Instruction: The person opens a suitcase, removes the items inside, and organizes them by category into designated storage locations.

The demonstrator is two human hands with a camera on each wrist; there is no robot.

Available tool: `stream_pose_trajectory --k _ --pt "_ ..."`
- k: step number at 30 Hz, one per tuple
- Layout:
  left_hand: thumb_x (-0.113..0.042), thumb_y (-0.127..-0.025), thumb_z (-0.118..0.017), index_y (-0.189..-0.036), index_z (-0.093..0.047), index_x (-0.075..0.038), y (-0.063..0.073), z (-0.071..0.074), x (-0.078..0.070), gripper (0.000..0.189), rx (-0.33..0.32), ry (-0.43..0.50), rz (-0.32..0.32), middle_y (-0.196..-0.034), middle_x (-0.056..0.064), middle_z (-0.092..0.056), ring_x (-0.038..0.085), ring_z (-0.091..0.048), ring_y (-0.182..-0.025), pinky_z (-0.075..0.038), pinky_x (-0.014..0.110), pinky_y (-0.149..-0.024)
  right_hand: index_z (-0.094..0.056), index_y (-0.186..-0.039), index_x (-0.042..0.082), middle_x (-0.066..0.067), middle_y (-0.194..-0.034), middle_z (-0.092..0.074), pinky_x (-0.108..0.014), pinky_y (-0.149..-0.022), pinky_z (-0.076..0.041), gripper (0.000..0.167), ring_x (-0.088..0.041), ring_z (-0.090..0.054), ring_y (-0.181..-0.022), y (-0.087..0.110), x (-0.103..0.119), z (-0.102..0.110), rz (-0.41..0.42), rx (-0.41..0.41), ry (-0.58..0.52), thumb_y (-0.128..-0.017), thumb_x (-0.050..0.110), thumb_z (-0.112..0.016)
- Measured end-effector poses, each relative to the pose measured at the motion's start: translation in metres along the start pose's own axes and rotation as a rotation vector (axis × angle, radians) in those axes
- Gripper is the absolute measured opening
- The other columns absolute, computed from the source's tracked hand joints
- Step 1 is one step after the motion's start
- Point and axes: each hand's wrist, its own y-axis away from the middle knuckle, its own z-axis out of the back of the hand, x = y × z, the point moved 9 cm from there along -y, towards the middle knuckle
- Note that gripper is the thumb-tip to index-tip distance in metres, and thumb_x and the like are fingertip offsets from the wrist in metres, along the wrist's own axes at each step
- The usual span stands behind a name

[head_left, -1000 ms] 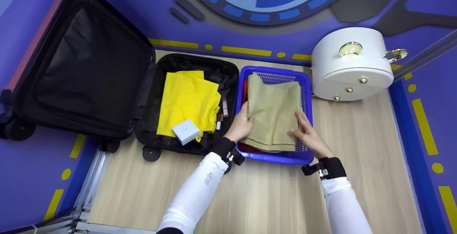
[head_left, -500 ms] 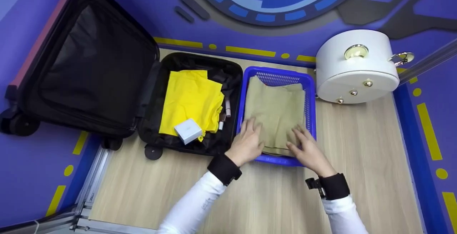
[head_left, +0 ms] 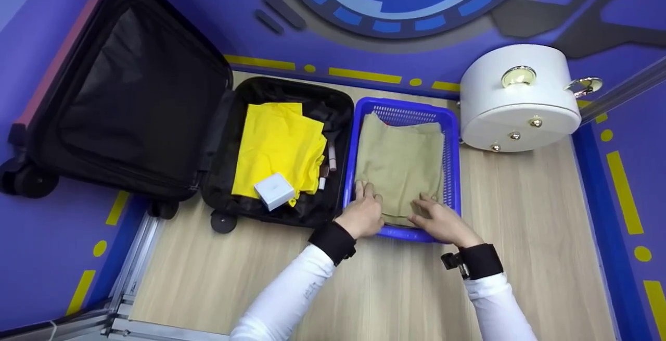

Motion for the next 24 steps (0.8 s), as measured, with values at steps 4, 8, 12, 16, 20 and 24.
stream_pose_trajectory --k 4,8,12,16,20,24 --pt "-0.025 -0.095 -0.070 -0.136 -0.059 0.002 0.001 0.002 0.003 0.050 -0.010 0.026 -0.019 -0.158 0.028 -0.034 0.050 -0.020 -0.153 -0.056 0.040 -0.098 -0.051 -0.145 -0.011 -0.036 -0.156 -0.036 -0.065 -0.118 -0.027 0.056 -0.055 -0.036 -0.143 -0.004 0.001 0.005 0.007 -0.001 -0.026 -0.104 0.026 -0.062" --pt "-0.023 -0.096 -0.070 -0.141 -0.054 0.001 0.007 0.016 0.008 0.054 -0.077 0.091 -0.077 -0.154 0.025 -0.041 0.048 -0.030 -0.149 -0.055 0.041 -0.100 -0.048 -0.148 -0.009 -0.034 -0.152 -0.044 -0.064 -0.115 -0.033 0.057 -0.053 -0.044 -0.139 -0.008 0.004 0.021 0.019 -0.029 -0.072 -0.104 0.025 -0.062" --pt "-0.020 -0.097 -0.070 -0.149 -0.049 -0.004 0.014 0.044 0.021 0.058 -0.201 0.274 -0.117 -0.149 0.016 -0.045 0.033 -0.054 -0.129 -0.057 0.038 -0.092 -0.047 -0.149 -0.008 -0.031 -0.150 -0.050 -0.064 -0.109 -0.041 0.055 -0.053 -0.051 -0.133 -0.015 0.014 0.049 0.048 -0.114 -0.160 -0.105 0.021 -0.062" --pt "-0.014 -0.097 -0.067 -0.149 -0.048 -0.006 0.020 0.079 0.047 0.056 -0.371 0.500 -0.134 -0.146 0.013 -0.046 0.028 -0.060 -0.118 -0.055 0.037 -0.094 -0.049 -0.149 -0.006 -0.027 -0.154 -0.047 -0.060 -0.110 -0.043 0.050 -0.052 -0.050 -0.135 -0.024 0.035 0.071 0.093 -0.228 -0.313 -0.104 0.013 -0.062" --pt "-0.009 -0.095 -0.066 -0.143 -0.050 0.001 0.028 0.111 0.091 0.051 -0.574 0.625 -0.108 -0.143 0.019 -0.047 0.034 -0.057 -0.124 -0.049 0.045 -0.106 -0.053 -0.148 -0.002 -0.023 -0.152 -0.052 -0.051 -0.110 -0.047 0.048 -0.042 -0.056 -0.133 -0.040 0.065 0.075 0.107 -0.292 -0.507 -0.103 0.009 -0.062" --pt "-0.009 -0.098 -0.065 -0.144 -0.048 0.001 0.035 0.127 0.146 0.050 -0.637 0.707 0.016 -0.144 0.021 -0.043 0.039 -0.054 -0.126 -0.048 0.049 -0.105 -0.051 -0.149 -0.003 -0.023 -0.152 -0.052 -0.045 -0.106 -0.051 0.049 -0.038 -0.057 -0.132 -0.064 0.094 0.058 0.082 -0.250 -0.753 -0.103 0.011 -0.061"
